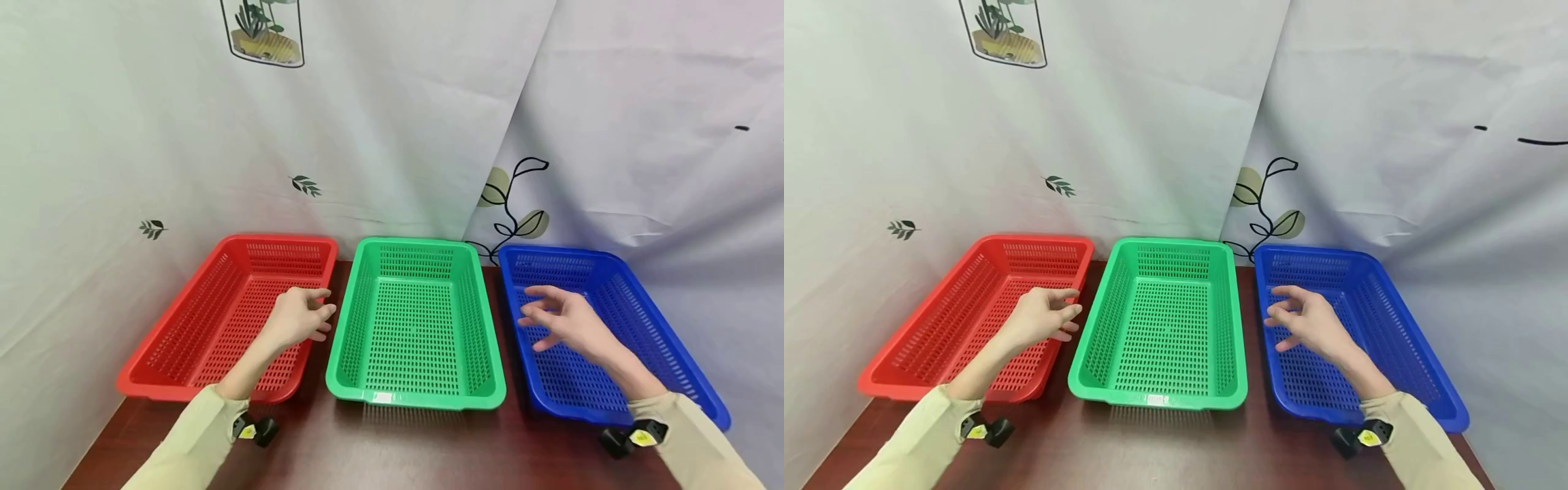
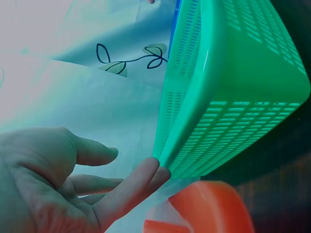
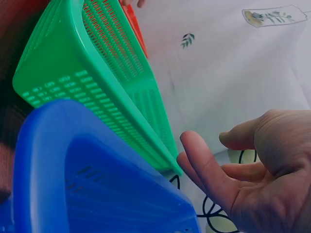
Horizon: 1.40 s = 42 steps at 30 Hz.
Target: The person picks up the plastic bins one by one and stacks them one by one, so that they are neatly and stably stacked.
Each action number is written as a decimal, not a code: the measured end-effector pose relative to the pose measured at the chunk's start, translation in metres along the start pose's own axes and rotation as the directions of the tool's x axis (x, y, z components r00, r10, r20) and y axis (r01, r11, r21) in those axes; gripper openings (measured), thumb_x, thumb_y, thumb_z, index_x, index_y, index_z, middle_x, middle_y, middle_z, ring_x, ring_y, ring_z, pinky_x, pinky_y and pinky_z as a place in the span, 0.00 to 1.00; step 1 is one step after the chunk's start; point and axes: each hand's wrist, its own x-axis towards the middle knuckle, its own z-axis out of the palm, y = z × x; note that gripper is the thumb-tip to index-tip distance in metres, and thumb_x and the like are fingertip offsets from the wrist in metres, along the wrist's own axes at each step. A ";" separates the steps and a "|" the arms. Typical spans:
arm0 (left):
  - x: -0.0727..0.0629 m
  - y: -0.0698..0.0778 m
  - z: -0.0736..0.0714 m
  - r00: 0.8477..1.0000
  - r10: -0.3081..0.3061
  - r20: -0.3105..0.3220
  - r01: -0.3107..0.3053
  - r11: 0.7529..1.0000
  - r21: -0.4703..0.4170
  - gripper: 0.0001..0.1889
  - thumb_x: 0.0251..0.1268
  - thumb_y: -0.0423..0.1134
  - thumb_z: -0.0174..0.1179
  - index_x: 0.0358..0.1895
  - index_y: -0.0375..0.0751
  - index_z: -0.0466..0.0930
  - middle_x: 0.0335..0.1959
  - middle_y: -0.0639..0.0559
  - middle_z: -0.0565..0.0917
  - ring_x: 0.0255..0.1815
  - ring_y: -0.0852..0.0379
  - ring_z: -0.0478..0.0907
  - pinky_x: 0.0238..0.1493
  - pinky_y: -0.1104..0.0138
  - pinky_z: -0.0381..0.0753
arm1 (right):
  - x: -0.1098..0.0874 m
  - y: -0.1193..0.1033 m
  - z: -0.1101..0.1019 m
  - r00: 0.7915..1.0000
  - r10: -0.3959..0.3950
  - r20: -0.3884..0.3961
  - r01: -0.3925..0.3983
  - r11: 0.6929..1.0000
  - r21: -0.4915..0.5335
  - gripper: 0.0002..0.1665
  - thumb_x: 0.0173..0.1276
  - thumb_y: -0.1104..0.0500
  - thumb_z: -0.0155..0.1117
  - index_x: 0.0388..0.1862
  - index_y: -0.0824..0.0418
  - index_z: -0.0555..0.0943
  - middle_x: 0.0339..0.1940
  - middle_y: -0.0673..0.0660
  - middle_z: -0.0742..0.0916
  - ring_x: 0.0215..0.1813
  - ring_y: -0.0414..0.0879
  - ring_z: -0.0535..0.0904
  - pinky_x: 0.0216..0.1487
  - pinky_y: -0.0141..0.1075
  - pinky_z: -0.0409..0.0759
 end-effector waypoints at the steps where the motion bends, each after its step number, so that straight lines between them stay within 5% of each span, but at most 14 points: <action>1: 0.001 0.000 0.001 1.000 -0.003 0.001 0.003 1.000 0.000 0.24 0.73 0.32 0.59 0.68 0.25 0.70 0.49 0.28 0.83 0.34 0.43 0.87 0.29 0.61 0.87 | 0.000 0.000 0.001 1.000 0.001 0.006 -0.001 1.000 0.009 0.32 0.76 0.62 0.60 0.71 0.76 0.63 0.54 0.78 0.81 0.46 0.60 0.86 0.30 0.51 0.86; 21: 0.007 -0.003 0.009 0.996 -0.073 0.050 0.075 0.997 -0.026 0.26 0.73 0.29 0.57 0.70 0.24 0.66 0.49 0.27 0.82 0.33 0.43 0.87 0.31 0.57 0.87 | 0.007 -0.003 0.018 0.995 0.073 0.069 -0.079 0.993 0.084 0.33 0.76 0.65 0.59 0.73 0.78 0.60 0.55 0.77 0.78 0.52 0.64 0.83 0.34 0.49 0.87; 42: 0.010 -0.004 0.020 0.994 -0.107 0.038 0.105 0.994 0.036 0.25 0.73 0.29 0.58 0.69 0.23 0.68 0.42 0.36 0.85 0.29 0.51 0.85 0.28 0.59 0.87 | 0.013 -0.003 0.038 0.985 0.157 0.074 -0.161 0.986 0.043 0.33 0.75 0.64 0.60 0.71 0.79 0.60 0.51 0.75 0.81 0.47 0.62 0.85 0.32 0.49 0.87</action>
